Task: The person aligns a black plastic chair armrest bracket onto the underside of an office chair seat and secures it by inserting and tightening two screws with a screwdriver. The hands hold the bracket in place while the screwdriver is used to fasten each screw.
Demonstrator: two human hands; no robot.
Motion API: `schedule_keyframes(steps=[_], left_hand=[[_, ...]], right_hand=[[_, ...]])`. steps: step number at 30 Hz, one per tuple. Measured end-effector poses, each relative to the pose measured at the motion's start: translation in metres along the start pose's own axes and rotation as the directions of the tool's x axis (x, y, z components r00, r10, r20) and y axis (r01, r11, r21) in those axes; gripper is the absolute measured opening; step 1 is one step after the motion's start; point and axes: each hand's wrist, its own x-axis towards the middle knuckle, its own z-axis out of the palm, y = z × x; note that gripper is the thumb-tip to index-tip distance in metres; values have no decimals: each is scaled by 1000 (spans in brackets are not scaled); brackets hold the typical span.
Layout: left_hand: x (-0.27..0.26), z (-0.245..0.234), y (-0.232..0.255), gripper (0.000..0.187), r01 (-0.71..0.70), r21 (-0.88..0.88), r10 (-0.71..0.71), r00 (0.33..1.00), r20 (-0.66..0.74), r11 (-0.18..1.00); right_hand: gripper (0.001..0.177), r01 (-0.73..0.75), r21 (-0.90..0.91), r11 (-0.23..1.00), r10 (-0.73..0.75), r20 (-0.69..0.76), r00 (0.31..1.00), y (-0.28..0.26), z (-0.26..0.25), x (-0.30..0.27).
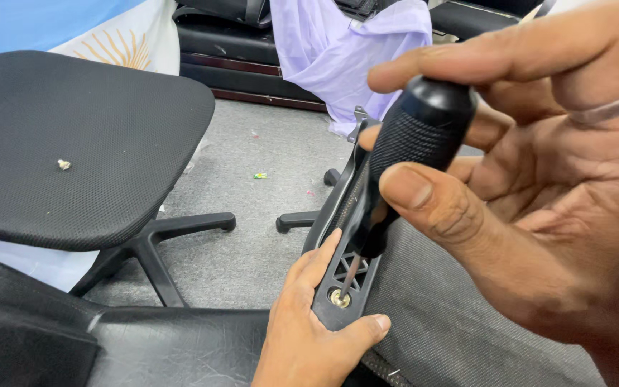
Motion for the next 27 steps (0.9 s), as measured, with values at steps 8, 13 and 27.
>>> schedule_keyframes(steps=[8, 13, 27], left_hand=[[4, 7, -48, 89, 70, 114, -75, 997, 33, 991], [0, 7, -61, 90, 142, 120, -151, 986, 71, 983], [7, 5, -39, 93, 119, 102, -125, 990, 59, 988]], right_hand=[[45, -116, 126, 985, 127, -82, 989, -25, 13, -1], [45, -112, 89, 990, 123, -137, 983, -22, 17, -2], [32, -120, -67, 991, 94, -301, 949, -24, 35, 5]])
